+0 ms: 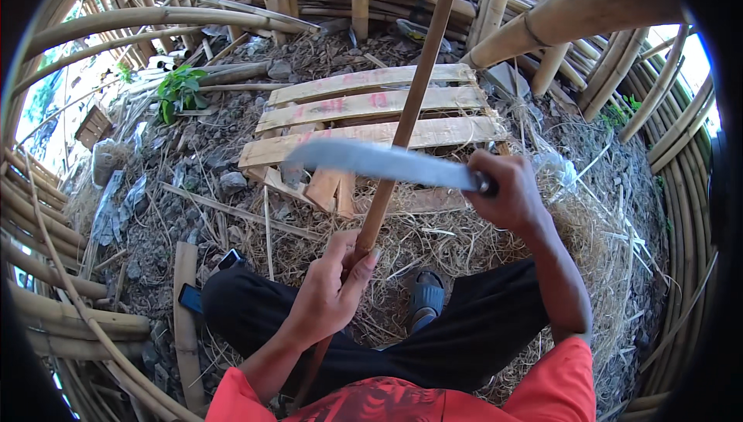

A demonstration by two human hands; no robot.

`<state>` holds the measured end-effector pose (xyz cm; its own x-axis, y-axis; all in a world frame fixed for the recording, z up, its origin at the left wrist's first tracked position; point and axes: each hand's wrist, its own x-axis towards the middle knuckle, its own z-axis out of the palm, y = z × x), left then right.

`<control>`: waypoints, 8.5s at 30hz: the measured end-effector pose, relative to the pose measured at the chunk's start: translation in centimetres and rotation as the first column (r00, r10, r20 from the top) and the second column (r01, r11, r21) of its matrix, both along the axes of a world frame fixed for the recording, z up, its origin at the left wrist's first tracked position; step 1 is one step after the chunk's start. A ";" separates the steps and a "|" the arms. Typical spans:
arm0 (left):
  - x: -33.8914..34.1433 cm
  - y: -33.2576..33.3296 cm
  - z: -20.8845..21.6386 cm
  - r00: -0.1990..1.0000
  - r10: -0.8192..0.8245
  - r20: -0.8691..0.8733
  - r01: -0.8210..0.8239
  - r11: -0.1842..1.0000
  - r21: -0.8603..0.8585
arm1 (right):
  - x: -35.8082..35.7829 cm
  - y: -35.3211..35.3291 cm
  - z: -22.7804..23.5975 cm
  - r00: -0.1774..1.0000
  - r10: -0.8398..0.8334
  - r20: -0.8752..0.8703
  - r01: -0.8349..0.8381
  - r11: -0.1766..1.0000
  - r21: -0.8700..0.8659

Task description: The person is sharpening a bamboo strip using a large knife by repeatedly scraping the edge of the strip while holding it by hand.

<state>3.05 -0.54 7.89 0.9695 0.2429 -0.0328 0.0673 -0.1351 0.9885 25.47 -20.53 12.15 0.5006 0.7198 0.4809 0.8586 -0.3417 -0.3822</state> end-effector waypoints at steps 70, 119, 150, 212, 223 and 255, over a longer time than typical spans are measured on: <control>0.7 2.6 -5.4 0.990 -0.031 -0.136 -0.021 0.928 -0.371 | 8.0 4.9 -5.7 0.945 -0.323 0.060 0.328 0.917 -0.225; -0.8 0.1 -4.9 0.937 -0.181 -0.298 0.045 0.910 -0.411 | 14.1 -6.6 -8.2 0.688 -0.711 -0.144 0.718 0.696 -0.001; 1.0 1.3 -7.5 0.986 0.019 -0.168 -0.087 0.910 -0.406 | -1.3 6.6 -7.2 0.940 0.328 -0.089 -0.334 0.841 -0.426; -1.3 0.2 -7.1 0.959 -0.149 -0.243 0.030 0.901 -0.432 | 10.7 -2.1 -7.8 0.847 -0.529 0.050 0.528 0.826 -0.199; -0.1 -0.6 -6.1 0.971 -0.100 -0.216 0.003 0.912 -0.410 | 8.2 0.4 -7.7 0.990 -0.138 0.021 0.138 0.953 -0.268; 1.4 0.0 -7.9 0.982 0.004 -0.189 -0.106 0.842 -0.529 | 5.7 -0.5 -5.1 0.950 -0.241 -0.199 0.205 0.961 -0.185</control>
<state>4.48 -0.53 -0.05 0.9211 0.1908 -0.3393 0.2358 0.4200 0.8764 31.14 -21.01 7.05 0.7366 0.6360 0.2301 0.6553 -0.5870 -0.4753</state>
